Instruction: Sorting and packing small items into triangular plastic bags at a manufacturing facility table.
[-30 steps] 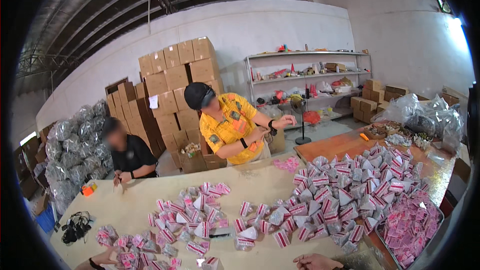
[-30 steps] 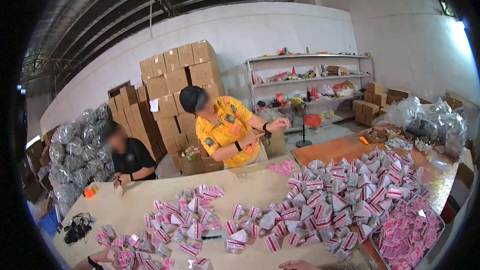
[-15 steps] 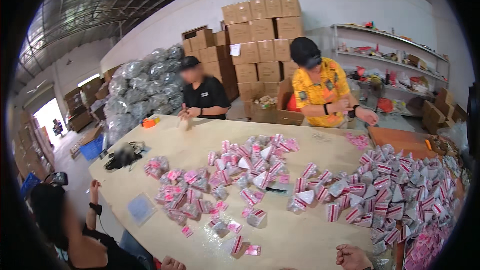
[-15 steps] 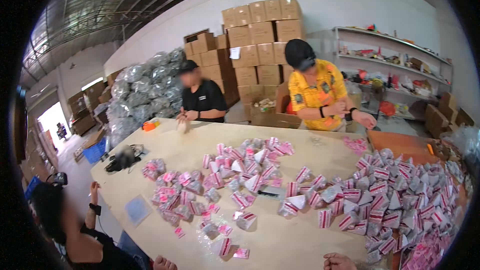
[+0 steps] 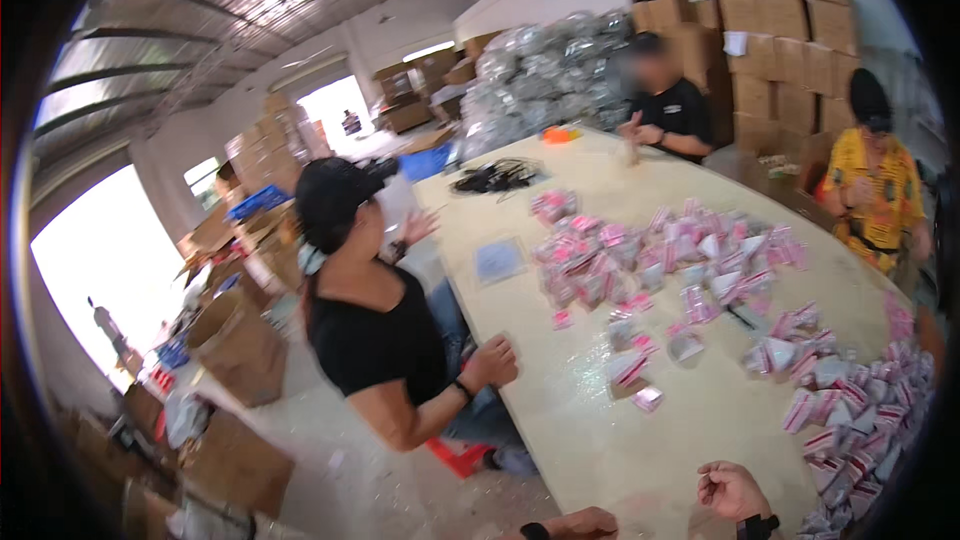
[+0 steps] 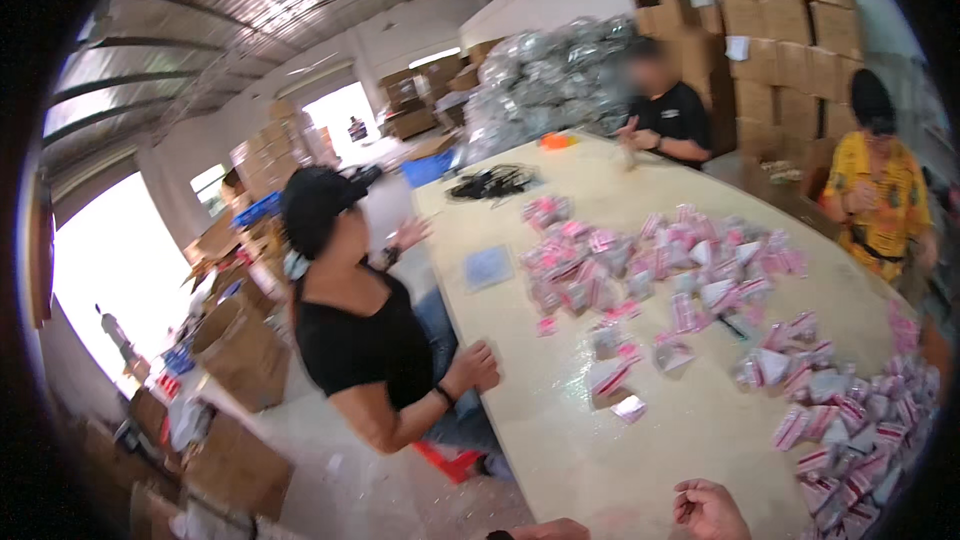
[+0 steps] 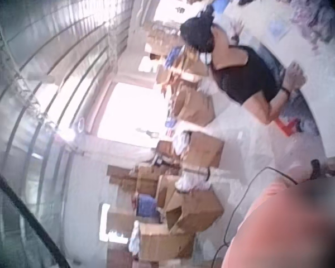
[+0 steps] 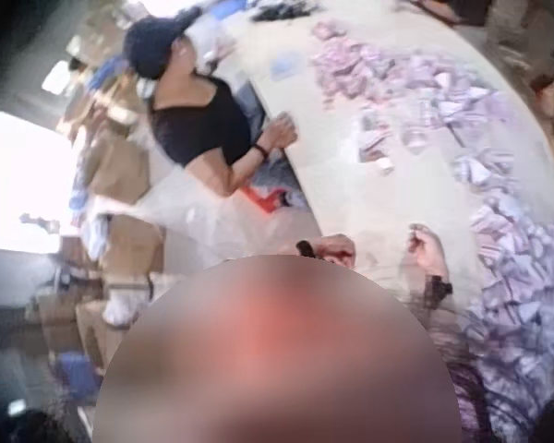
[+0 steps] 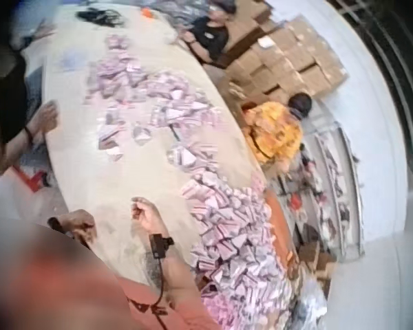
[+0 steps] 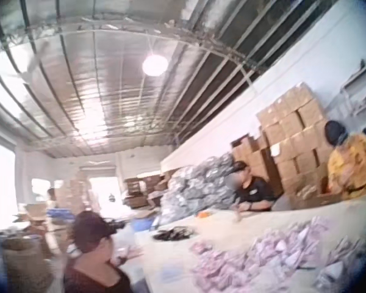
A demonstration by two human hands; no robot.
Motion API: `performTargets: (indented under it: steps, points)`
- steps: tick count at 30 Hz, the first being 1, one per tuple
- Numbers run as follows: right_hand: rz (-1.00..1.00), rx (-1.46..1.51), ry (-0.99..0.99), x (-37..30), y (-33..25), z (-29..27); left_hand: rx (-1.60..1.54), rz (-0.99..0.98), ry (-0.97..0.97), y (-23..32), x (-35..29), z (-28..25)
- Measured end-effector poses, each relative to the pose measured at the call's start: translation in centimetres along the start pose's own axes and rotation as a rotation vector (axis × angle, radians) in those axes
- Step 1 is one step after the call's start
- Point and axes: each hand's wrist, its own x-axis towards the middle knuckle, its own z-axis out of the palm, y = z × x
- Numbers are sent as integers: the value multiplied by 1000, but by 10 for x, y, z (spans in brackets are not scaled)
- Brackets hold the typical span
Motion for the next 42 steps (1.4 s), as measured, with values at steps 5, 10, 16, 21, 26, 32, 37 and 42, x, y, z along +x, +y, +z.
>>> performTargets:
  steps: [5,10,16,21,26,32,37,42]
  points:
    - [148,-160,-95,31,10,0,-212,-188,197,-106,-78,22]
    - [193,-273,8,20,15,-24,-116,-613,804,-330,-306,134]
    - [306,-337,-141,29,14,0,346,-886,1118,-342,-177,58]
    - [343,-234,-252,25,16,-24,861,-461,1236,-380,-131,-28]
    - [358,-179,-281,38,34,-31,810,-289,1064,-368,-51,-90]
    - [276,-135,-277,20,13,-17,686,-169,820,-331,15,-107]
    - [252,-138,-263,29,21,-19,592,-93,691,-280,46,-124]
    - [278,-128,-244,36,31,-23,532,17,543,-209,99,-147]
